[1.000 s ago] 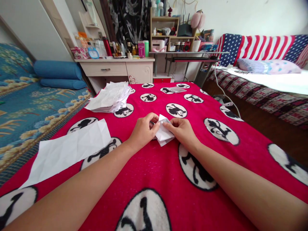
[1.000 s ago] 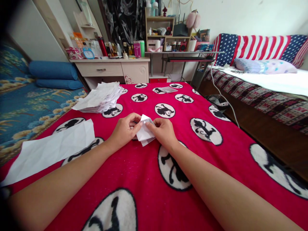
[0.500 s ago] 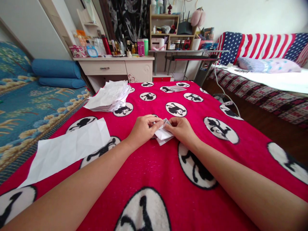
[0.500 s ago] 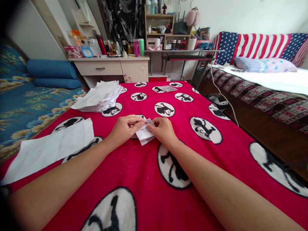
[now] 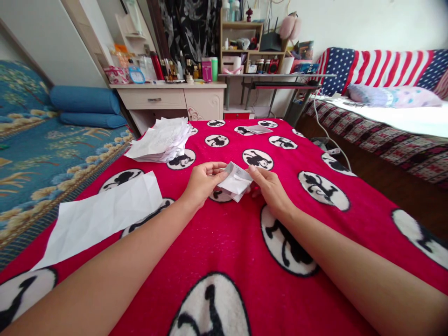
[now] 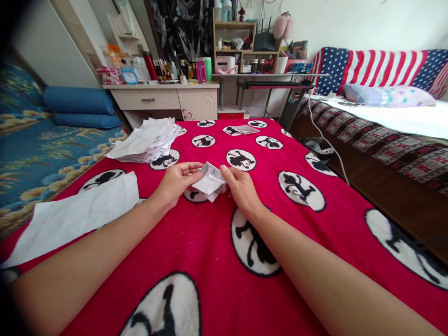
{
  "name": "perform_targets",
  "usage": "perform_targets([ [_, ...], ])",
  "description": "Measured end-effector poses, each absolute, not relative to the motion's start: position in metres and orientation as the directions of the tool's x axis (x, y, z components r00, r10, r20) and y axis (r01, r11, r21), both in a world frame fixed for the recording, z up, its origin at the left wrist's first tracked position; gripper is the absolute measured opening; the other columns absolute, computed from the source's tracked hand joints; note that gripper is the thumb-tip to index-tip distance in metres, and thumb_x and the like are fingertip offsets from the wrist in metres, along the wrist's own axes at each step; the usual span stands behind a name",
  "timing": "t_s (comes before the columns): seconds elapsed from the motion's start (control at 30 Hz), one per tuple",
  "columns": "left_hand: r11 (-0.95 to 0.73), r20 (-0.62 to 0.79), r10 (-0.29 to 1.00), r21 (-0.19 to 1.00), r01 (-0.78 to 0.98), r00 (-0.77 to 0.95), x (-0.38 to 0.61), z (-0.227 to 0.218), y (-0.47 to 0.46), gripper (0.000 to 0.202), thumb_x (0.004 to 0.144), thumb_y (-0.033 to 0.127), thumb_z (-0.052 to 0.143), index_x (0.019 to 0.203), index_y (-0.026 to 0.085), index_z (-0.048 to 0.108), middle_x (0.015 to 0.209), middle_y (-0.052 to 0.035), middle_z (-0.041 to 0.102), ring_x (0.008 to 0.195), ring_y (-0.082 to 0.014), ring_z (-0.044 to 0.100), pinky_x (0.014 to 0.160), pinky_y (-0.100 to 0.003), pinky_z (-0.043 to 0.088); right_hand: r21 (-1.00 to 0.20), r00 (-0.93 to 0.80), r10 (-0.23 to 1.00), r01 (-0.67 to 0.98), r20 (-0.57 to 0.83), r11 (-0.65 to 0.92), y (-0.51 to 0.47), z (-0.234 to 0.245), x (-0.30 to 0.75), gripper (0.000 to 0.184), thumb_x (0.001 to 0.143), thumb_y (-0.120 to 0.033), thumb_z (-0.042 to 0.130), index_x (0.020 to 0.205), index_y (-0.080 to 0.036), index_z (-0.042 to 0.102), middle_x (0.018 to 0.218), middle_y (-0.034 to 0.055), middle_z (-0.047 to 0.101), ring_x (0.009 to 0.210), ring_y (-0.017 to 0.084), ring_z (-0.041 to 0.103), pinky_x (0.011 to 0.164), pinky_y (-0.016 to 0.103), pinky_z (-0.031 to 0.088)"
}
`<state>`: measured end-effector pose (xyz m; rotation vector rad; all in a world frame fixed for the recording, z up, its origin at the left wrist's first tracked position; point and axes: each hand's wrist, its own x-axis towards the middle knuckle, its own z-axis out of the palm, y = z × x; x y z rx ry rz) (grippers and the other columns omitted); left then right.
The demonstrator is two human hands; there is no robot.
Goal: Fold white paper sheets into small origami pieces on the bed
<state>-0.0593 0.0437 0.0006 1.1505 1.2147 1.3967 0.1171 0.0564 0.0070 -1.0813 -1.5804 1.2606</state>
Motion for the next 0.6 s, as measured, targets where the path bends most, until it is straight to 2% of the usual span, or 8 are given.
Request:
perform_targets([
  [0.1,-0.077,0.075,0.989,0.997,-0.008,-0.124,-0.063,-0.005,0.047,0.04,0.061,0.027,0.077,0.096,0.009,0.068,0.08,-0.0066,0.071,0.061,-0.0131,0.063,0.053,-0.022,0.05,-0.969,-0.332,0.937,0.174,0.111,0.177,0.061,0.002,0.118,0.035,0.076,-0.047,0.065,0.092,-0.016,0.061,0.065,0.0007,0.062,0.052,0.012,0.052,0.047,0.023,0.039],
  [0.17,-0.096,0.111,0.989,0.985,0.146,-0.096,-0.065,-0.01,0.049,0.034,0.061,0.022,0.076,0.092,0.009,0.07,0.075,-0.0062,0.071,0.06,-0.0134,0.063,0.054,-0.022,0.05,-0.906,-0.329,0.931,0.327,0.159,0.27,0.065,-0.002,0.119,0.029,0.074,-0.037,0.068,0.092,-0.016,0.063,0.072,0.0025,0.065,0.057,0.013,0.055,0.051,0.024,0.042],
  [0.27,-0.133,0.175,0.981,0.919,0.371,-0.081,-0.068,-0.016,0.052,0.031,0.061,0.018,0.074,0.091,0.009,0.072,0.076,-0.0069,0.071,0.06,-0.0142,0.063,0.053,-0.021,0.049,-0.64,-0.308,0.91,0.648,0.277,0.414,0.066,-0.005,0.12,0.022,0.074,-0.028,0.067,0.093,-0.018,0.066,0.088,0.0053,0.067,0.07,0.017,0.06,0.06,0.027,0.044],
  [0.37,-0.15,0.191,0.98,0.896,0.418,-0.059,-0.07,-0.021,0.054,0.03,0.065,0.021,0.072,0.092,0.008,0.071,0.079,-0.0086,0.072,0.064,-0.0159,0.065,0.054,-0.022,0.049,-0.402,-0.28,0.872,0.802,0.401,0.442,0.059,-0.004,0.121,0.031,0.078,-0.029,0.064,0.107,-0.02,0.063,0.109,0.0092,0.063,0.092,0.025,0.06,0.07,0.033,0.048],
  [0.47,-0.155,0.193,0.98,0.895,0.419,-0.05,-0.072,-0.024,0.055,0.031,0.066,0.024,0.072,0.092,0.008,0.071,0.076,-0.0076,0.072,0.061,-0.015,0.064,0.051,-0.02,0.047,-0.341,-0.34,0.813,0.78,0.472,0.524,0.038,0.0,0.125,0.034,0.084,-0.029,0.058,0.115,-0.015,0.06,0.122,0.0148,0.057,0.112,0.028,0.054,0.089,0.04,0.047],
  [0.53,-0.169,0.208,0.977,0.89,0.423,-0.048,-0.074,-0.026,0.056,0.031,0.066,0.025,0.072,0.092,0.009,0.071,0.075,-0.0068,0.071,0.059,-0.014,0.063,0.05,-0.019,0.046,-0.298,-0.526,0.73,0.681,0.437,0.669,0.014,0.006,0.133,0.044,0.088,-0.034,0.054,0.127,-0.014,0.054,0.137,0.0166,0.049,0.125,0.028,0.047,0.102,0.043,0.041],
  [0.6,-0.18,0.219,0.975,0.885,0.429,-0.042,-0.075,-0.027,0.056,0.031,0.066,0.025,0.072,0.093,0.009,0.071,0.074,-0.0067,0.071,0.059,-0.0139,0.063,0.05,-0.019,0.046,-0.247,-0.775,0.55,0.493,0.311,0.834,-0.016,0.016,0.148,0.061,0.088,-0.044,0.054,0.142,-0.018,0.041,0.149,0.0138,0.038,0.136,0.03,0.036,0.108,0.048,0.034],
])
